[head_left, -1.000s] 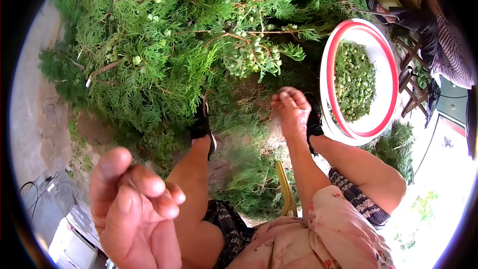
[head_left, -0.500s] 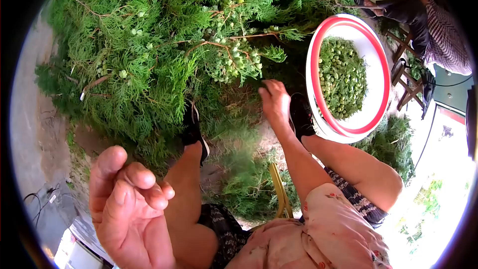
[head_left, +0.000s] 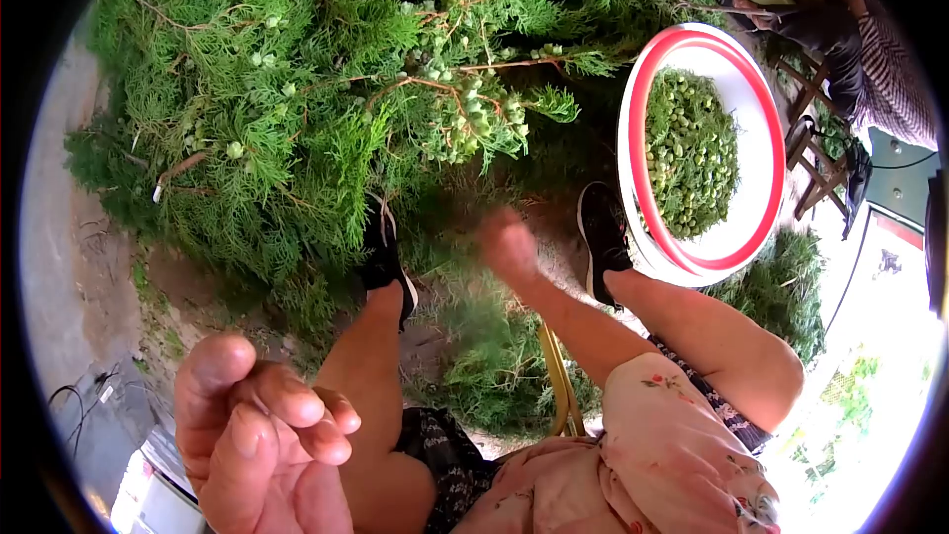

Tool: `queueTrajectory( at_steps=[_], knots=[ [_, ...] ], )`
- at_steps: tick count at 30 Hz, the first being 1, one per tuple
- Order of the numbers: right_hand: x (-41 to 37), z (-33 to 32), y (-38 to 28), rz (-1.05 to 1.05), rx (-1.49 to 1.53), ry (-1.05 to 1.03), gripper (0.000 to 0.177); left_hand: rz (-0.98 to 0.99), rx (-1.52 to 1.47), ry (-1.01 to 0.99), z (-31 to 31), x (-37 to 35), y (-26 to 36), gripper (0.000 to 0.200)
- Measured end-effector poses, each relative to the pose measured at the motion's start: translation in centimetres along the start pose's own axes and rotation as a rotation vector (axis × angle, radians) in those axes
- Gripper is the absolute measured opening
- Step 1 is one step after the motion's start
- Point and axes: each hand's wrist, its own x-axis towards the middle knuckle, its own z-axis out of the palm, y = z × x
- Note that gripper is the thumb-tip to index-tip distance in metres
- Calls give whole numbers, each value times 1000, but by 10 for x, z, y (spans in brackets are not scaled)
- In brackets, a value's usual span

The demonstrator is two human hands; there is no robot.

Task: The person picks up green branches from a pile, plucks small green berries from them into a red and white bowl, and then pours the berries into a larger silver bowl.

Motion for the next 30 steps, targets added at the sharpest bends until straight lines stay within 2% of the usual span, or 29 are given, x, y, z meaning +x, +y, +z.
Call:
queueTrajectory(
  at_steps=[2,3,4,6,7,9,12,13,15,16,18,21,24,27,28,30],
  knots=[
    [11,-61,-7,74,63,585,38,6,14,-8,0,0,0,34],
    [24,-81,3,107,60,673,42,11,20,-13,0,0,0,34],
    [38,-95,15,203,-5,682,54,4,17,9,2,0,0,34],
    [63,-116,43,413,36,453,65,-3,12,55,8,-1,1,34],
    [76,-125,58,513,40,329,71,-24,-51,-73,2,2,3,35],
    [78,-105,71,451,-49,269,71,-71,-179,-327,-15,10,5,37],
    [40,-83,40,360,-206,155,68,-4,-131,-364,-17,10,-3,36],
    [28,-76,28,351,-200,133,66,-19,-124,-347,-16,9,-2,36],
    [7,-46,12,298,-206,191,48,-53,-108,-318,-7,8,3,36],
    [-5,-39,1,295,-143,181,45,-48,-64,-206,1,7,3,34],
    [-23,-24,-11,237,-121,210,45,-39,27,20,15,4,1,33],
    [-42,-25,-20,161,11,139,40,-34,23,40,16,4,-1,33],
    [-53,-38,-28,85,-42,260,29,-37,27,60,18,5,-1,33],
    [-49,-38,-5,32,-75,509,20,-25,25,50,18,8,-1,32],
    [-46,-44,4,-29,-42,700,21,-23,20,51,18,8,-1,32],
    [-40,-52,15,215,47,742,24,-20,14,53,19,8,-1,31]
  ],
)
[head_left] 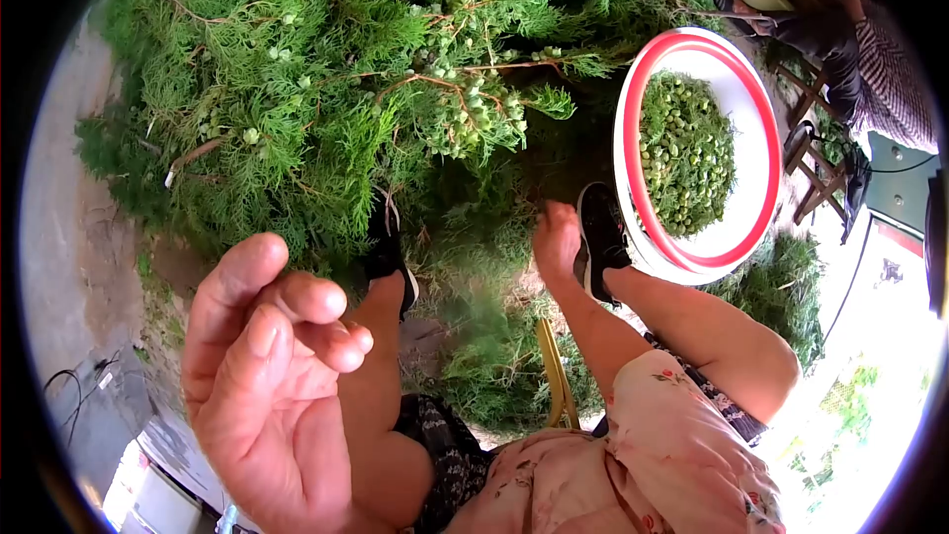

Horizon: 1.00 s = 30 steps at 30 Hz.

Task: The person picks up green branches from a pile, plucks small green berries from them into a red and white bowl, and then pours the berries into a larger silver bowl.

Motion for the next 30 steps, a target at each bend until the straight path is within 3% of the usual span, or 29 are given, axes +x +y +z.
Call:
queueTrajectory(
  at_steps=[3,6,7,10,13,16,22,30],
  knots=[
    [4,15,24,296,-119,-190,29,11,3,3,4,0,-2,31],
    [-1,33,38,294,-73,-363,36,14,1,25,8,-1,-3,30],
    [-7,41,41,195,-31,-238,35,18,-6,20,8,-1,-3,30],
    [-4,40,42,345,240,-331,28,22,-35,-10,7,1,-3,29],
    [-5,20,29,670,644,-370,18,21,-62,-49,2,2,-1,28],
    [-2,-28,-10,897,1064,-347,22,-15,-117,-74,0,3,2,27],
    [-5,-90,-52,845,1355,-342,10,-43,-251,-117,-8,4,-1,17],
    [10,-209,-166,628,1595,-345,10,-61,21,-85,-12,-18,-26,15]
  ],
)
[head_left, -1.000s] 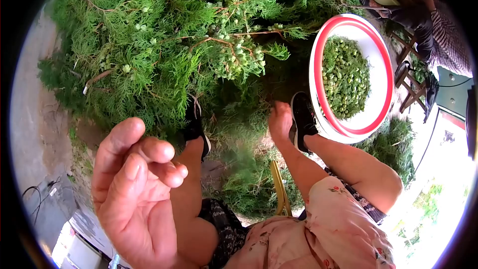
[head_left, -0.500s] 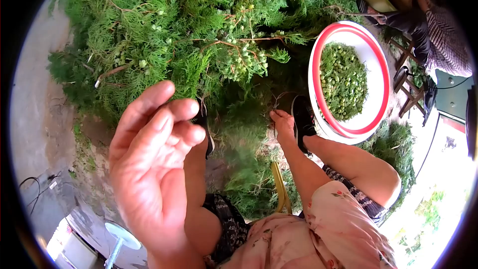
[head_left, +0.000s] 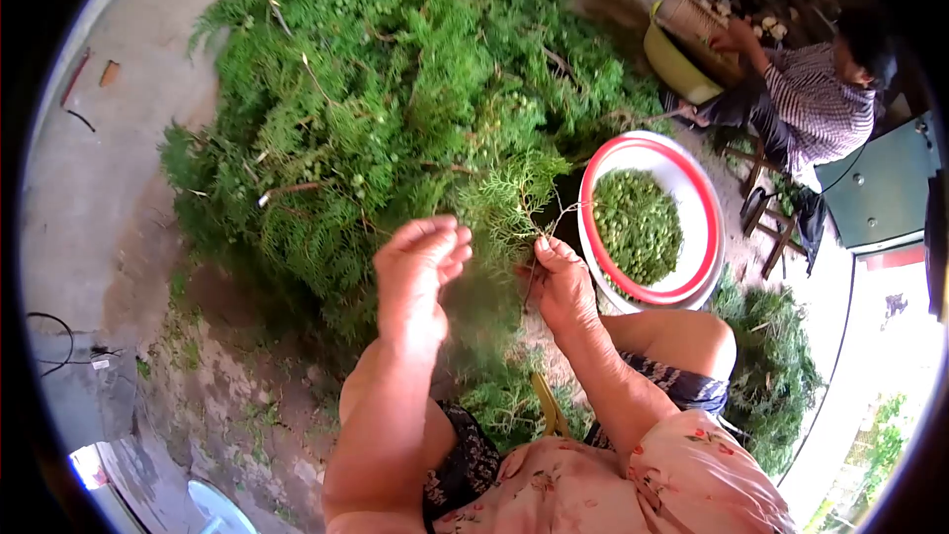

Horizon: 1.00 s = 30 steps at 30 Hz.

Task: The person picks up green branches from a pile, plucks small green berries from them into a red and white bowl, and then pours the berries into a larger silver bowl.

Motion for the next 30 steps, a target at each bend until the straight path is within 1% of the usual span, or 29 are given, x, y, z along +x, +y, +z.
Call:
queueTrajectory(
  at_steps=[2,3,4,6,7,10,11,12,14,15,17,20,21,23,24,25,26,27,29,30],
  knots=[
    [-13,21,-13,-64,48,-85,14,-17,15,76,6,-6,-13,23],
    [-25,35,-24,-41,9,-137,17,-30,30,87,11,-10,-14,34],
    [-35,45,-31,-35,-4,-152,17,-84,-28,23,13,-10,-17,40],
    [-47,62,-39,-14,-31,-187,16,-41,-269,-134,16,-7,-22,43],
    [-48,67,-42,-4,-22,-230,14,62,-338,-165,18,-7,-18,44],
    [-46,77,-54,9,-43,-252,10,328,-367,-70,20,3,-11,51],
    [-40,76,-57,55,-101,-229,5,385,-428,-24,23,7,-8,58],
    [-37,78,-62,60,-142,-246,3,398,-432,-10,25,5,-2,60],
    [-20,74,-66,103,-187,-377,21,417,-439,9,31,5,7,64],
    [-16,75,-68,77,-236,-392,23,417,-384,37,33,8,7,64],
    [-11,78,-72,20,-331,-418,26,447,-379,1,39,13,3,61],
    [-5,78,-80,47,-274,-427,28,455,-378,-2,54,15,1,52],
    [-7,80,-84,59,-267,-405,22,445,-355,-12,57,13,1,51],
    [-6,80,-88,-15,-304,-336,16,460,-336,-38,56,20,-7,46],
    [-6,81,-89,-51,-321,-300,14,412,-317,-76,54,20,-6,44],
    [-8,85,-92,-112,-257,-267,7,364,-297,-116,49,20,-4,42],
    [-7,85,-95,-125,-274,-253,6,318,-280,-155,46,20,-1,40],
    [-5,84,-98,-135,-294,-242,5,317,-301,-193,45,20,1,35],
    [-2,83,-103,-131,-377,-207,4,298,-314,-200,41,21,6,32],
    [-2,83,-103,-142,-357,-214,5,289,-322,-203,40,21,7,31]
  ],
)
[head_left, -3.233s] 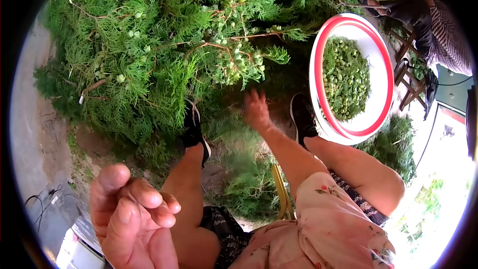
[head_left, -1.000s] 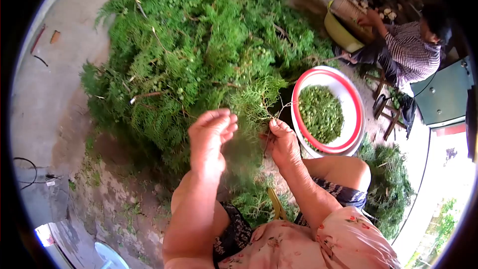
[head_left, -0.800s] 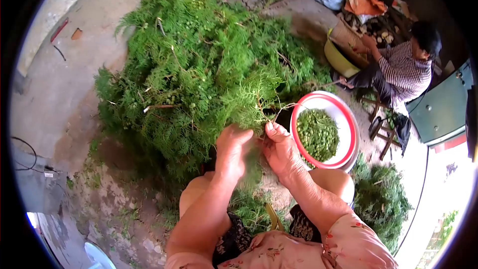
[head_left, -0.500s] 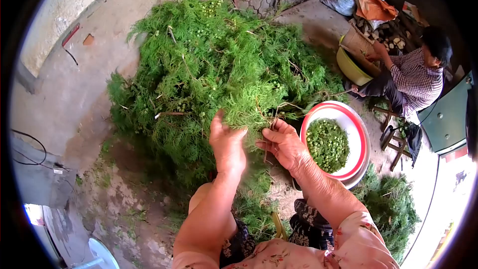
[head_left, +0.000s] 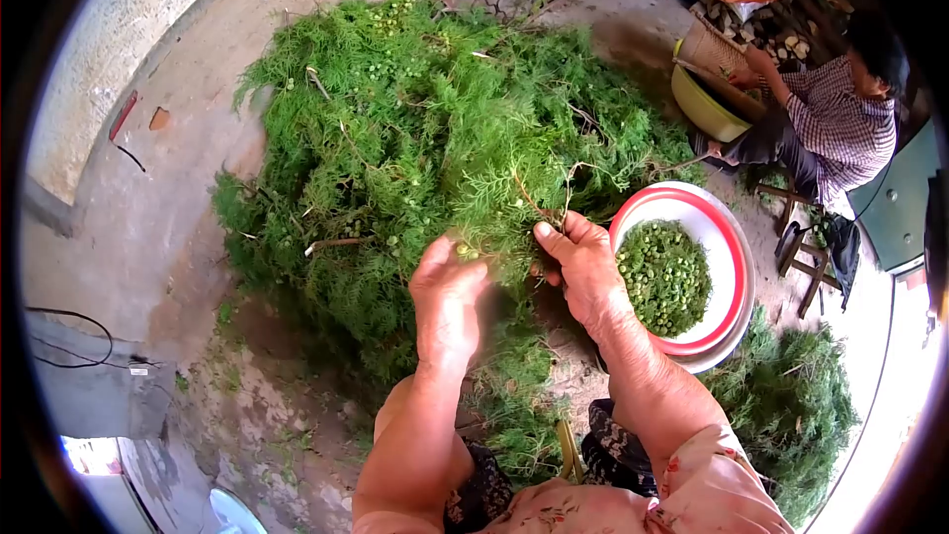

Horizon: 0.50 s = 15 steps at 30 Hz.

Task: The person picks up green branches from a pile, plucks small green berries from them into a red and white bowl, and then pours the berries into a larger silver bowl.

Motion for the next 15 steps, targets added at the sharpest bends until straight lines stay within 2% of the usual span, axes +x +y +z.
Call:
queueTrajectory(
  at_steps=[4,5,9,15],
  knots=[
    [2,1,3,-34,14,-21,6,27,85,66,-3,5,3,16],
    [0,4,1,-33,17,-15,6,103,139,54,-8,7,-1,14],
    [1,10,-2,-84,85,42,5,151,309,70,-1,5,9,19],
    [-5,12,-6,-54,49,45,5,88,324,16,-9,4,16,17]
  ],
)
